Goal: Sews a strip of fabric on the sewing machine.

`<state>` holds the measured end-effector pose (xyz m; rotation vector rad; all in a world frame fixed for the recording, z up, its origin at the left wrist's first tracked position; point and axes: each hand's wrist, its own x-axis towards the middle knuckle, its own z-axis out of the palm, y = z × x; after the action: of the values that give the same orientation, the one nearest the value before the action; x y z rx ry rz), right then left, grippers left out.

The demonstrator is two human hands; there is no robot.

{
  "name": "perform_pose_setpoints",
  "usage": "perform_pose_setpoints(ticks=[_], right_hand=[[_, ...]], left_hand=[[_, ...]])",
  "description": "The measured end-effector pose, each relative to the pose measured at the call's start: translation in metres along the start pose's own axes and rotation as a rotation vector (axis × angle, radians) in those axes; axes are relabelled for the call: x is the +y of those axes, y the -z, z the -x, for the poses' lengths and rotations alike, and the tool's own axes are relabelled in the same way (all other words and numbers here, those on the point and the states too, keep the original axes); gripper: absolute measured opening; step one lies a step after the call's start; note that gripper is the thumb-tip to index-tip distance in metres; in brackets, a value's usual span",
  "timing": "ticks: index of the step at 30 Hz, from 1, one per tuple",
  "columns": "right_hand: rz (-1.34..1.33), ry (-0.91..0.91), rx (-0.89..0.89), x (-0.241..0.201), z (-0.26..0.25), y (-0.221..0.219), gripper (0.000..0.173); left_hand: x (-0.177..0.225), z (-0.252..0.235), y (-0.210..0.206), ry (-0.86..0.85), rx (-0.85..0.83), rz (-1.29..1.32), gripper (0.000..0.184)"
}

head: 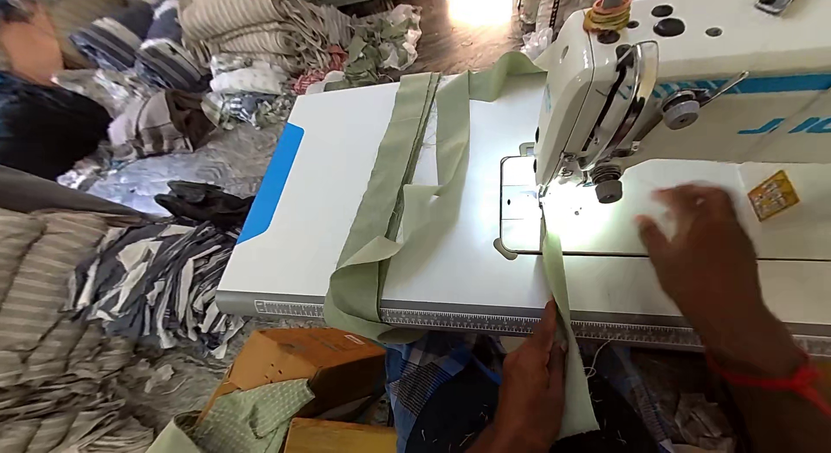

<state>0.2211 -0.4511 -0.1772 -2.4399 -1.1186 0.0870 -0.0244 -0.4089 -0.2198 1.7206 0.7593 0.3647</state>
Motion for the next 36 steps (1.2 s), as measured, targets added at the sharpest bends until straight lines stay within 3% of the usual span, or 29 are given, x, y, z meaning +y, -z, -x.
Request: perform_pose_setpoints(ticks=[3, 7, 12, 19, 36], right_hand=[[-0.192, 0.068, -0.167, -0.051, 0.027, -0.021, 0.034], [-0.094, 0.051, -0.12, -0.079, 0.017, -0.056, 0.048], [0.032, 0.07, -0.114, -0.083, 0.004, -0.058, 0.029], [0.038, 0.04, -0.125, -0.085, 0.018, -0.06, 0.038], [0.016, 0.03, -0.161, -0.084, 0.019, -0.058, 0.042]], left_hand=[[0.003, 0.0, -0.001, -0.027, -0.026, -0.06, 0.046], [0.009, 0.001, 0.001, -0.028, -0.024, -0.187, 0.047], [0.008, 0.0, 0.001, -0.061, -0.067, -0.16, 0.049], [0.003, -0.002, -0.004, -0.062, 0.034, -0.105, 0.052], [0.002, -0.008, -0.004, -0.005, 0.043, -0.055, 0.052]])
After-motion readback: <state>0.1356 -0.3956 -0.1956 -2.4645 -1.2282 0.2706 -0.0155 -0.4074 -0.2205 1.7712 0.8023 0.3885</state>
